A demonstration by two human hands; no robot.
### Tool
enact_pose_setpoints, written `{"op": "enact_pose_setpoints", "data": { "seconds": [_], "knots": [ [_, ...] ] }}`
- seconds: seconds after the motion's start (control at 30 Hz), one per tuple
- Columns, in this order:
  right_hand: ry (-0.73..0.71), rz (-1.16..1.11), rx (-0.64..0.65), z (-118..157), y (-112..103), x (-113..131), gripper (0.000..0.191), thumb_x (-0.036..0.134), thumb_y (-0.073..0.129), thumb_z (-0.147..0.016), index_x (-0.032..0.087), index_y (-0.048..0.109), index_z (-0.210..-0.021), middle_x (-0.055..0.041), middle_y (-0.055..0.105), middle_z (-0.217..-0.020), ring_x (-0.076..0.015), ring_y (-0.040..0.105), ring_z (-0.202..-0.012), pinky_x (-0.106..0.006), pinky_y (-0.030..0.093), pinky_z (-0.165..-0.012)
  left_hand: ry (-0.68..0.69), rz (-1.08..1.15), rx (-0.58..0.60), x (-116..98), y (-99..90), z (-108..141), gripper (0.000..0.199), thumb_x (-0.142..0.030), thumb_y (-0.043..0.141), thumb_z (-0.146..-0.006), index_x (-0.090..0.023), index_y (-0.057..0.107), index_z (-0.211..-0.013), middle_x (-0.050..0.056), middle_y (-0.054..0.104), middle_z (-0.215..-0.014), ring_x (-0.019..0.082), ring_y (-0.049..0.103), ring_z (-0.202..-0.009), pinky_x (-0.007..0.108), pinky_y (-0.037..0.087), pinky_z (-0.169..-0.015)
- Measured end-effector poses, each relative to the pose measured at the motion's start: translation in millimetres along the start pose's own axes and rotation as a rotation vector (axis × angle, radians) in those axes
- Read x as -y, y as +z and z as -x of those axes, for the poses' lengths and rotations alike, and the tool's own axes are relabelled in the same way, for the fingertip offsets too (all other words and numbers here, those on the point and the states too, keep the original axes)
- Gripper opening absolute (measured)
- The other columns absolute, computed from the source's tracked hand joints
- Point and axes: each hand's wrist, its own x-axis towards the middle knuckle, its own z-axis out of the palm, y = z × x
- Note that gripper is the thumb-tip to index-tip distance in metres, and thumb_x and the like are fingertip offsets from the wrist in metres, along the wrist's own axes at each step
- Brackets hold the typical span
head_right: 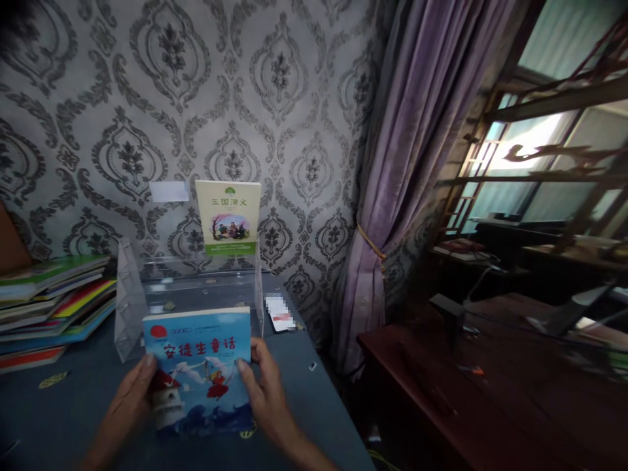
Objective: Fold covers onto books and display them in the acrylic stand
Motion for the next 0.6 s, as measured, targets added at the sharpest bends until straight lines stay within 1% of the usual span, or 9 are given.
{"op": "enact_pose_setpoints", "data": {
  "seconds": [0.13, 0.2, 0.27, 0.37, 0.43, 0.47, 0.5, 0.53, 0.6],
  "knots": [
    [-0.009, 0.053, 0.133, -2.5, -11.5, 0.9, 0.029, 0.05, 0.053, -0.102, 0.023, 0.058, -0.112, -0.0056, 0.071, -0.103, -0.0198, 0.067, -0.095, -0.033, 0.053, -0.086, 0.09, 0.015, 0.15, -16.6, -4.2, 8.5, 0.068, -0.079, 0.058, -0.08, -0.025, 0.072, -0.12, 0.004, 0.077, -0.117, 0.031, 0.069, -0.115, 0.038, 0.055, -0.102],
    [0.032, 0.056, 0.202, -2.6, -15.9, 0.6, 0.031, 0.051, 0.051, -0.102, 0.024, 0.056, -0.116, -0.0057, 0.071, -0.104, -0.0191, 0.067, -0.09, -0.03, 0.055, -0.075, 0.16, -0.062, 0.245, -22.3, -13.9, 7.6, 0.067, -0.08, 0.058, -0.079, -0.027, 0.075, -0.117, 0.003, 0.077, -0.118, 0.031, 0.067, -0.118, 0.036, 0.052, -0.106],
    [0.08, 0.064, 0.233, -2.9, -18.5, -0.1, 0.033, 0.055, 0.051, -0.101, 0.024, 0.057, -0.114, -0.0054, 0.069, -0.101, -0.0177, 0.066, -0.081, -0.026, 0.054, -0.061, 0.211, -0.177, 0.339, -26.9, -26.3, 2.0, 0.062, -0.08, 0.058, -0.077, -0.032, 0.077, -0.11, 0.002, 0.078, -0.115, 0.031, 0.067, -0.118, 0.036, 0.052, -0.106],
    [0.123, 0.03, 0.254, -10.3, -21.8, 2.5, 0.037, 0.059, 0.053, -0.098, 0.024, 0.057, -0.109, -0.0037, 0.067, -0.095, -0.0163, 0.065, -0.074, -0.024, 0.053, -0.055, 0.233, -0.326, 0.427, -43.4, -38.5, -12.6, 0.053, -0.077, 0.062, -0.075, -0.035, 0.078, -0.103, 0.002, 0.078, -0.11, 0.03, 0.068, -0.11, 0.034, 0.058, -0.094],
    [0.111, 0.012, 0.255, -23.3, -25.8, 8.6, 0.038, 0.059, 0.056, -0.097, 0.023, 0.056, -0.111, -0.0029, 0.065, -0.093, -0.0164, 0.065, -0.073, -0.025, 0.055, -0.055, 0.224, -0.371, 0.506, -65.6, -37.1, -23.6, 0.051, -0.074, 0.062, -0.077, -0.031, 0.078, -0.099, 0.004, 0.078, -0.1, 0.028, 0.07, -0.096, 0.03, 0.06, -0.073],
    [0.095, 0.015, 0.246, -32.3, -28.6, 12.9, 0.038, 0.058, 0.057, -0.096, 0.023, 0.056, -0.112, -0.0026, 0.065, -0.093, -0.0165, 0.065, -0.073, -0.025, 0.055, -0.054, 0.231, -0.377, 0.539, -79.6, -33.5, -29.1, 0.049, -0.073, 0.062, -0.077, -0.028, 0.077, -0.094, 0.005, 0.076, -0.091, 0.026, 0.069, -0.086, 0.028, 0.057, -0.061],
    [0.061, 0.032, 0.22, -43.0, -32.1, 17.8, 0.038, 0.057, 0.058, -0.095, 0.023, 0.056, -0.111, -0.0022, 0.064, -0.091, -0.016, 0.064, -0.071, -0.025, 0.055, -0.053, 0.246, -0.381, 0.559, -95.0, -28.5, -34.5, 0.046, -0.069, 0.064, -0.077, -0.026, 0.077, -0.089, 0.006, 0.074, -0.086, 0.025, 0.067, -0.079, 0.026, 0.054, -0.055],
    [0.033, 0.06, 0.19, -55.0, -36.1, 23.3, 0.036, 0.056, 0.059, -0.095, 0.023, 0.057, -0.11, -0.0019, 0.063, -0.09, -0.0159, 0.063, -0.07, -0.026, 0.056, -0.054, 0.286, -0.366, 0.513, -111.0, -22.6, -40.1, 0.042, -0.065, 0.066, -0.078, -0.025, 0.076, -0.086, 0.006, 0.073, -0.082, 0.024, 0.066, -0.076, 0.025, 0.052, -0.054],
    [-0.041, 0.11, 0.131, -82.4, -45.3, 35.9, 0.036, 0.055, 0.062, -0.093, 0.022, 0.057, -0.107, -0.0024, 0.064, -0.09, -0.0164, 0.063, -0.071, -0.027, 0.057, -0.054, 0.371, -0.34, 0.481, -143.6, -10.6, -52.2, 0.036, -0.059, 0.07, -0.075, -0.024, 0.076, -0.08, 0.008, 0.073, -0.082, 0.025, 0.065, -0.075, 0.026, 0.05, -0.052]
  ]
}}
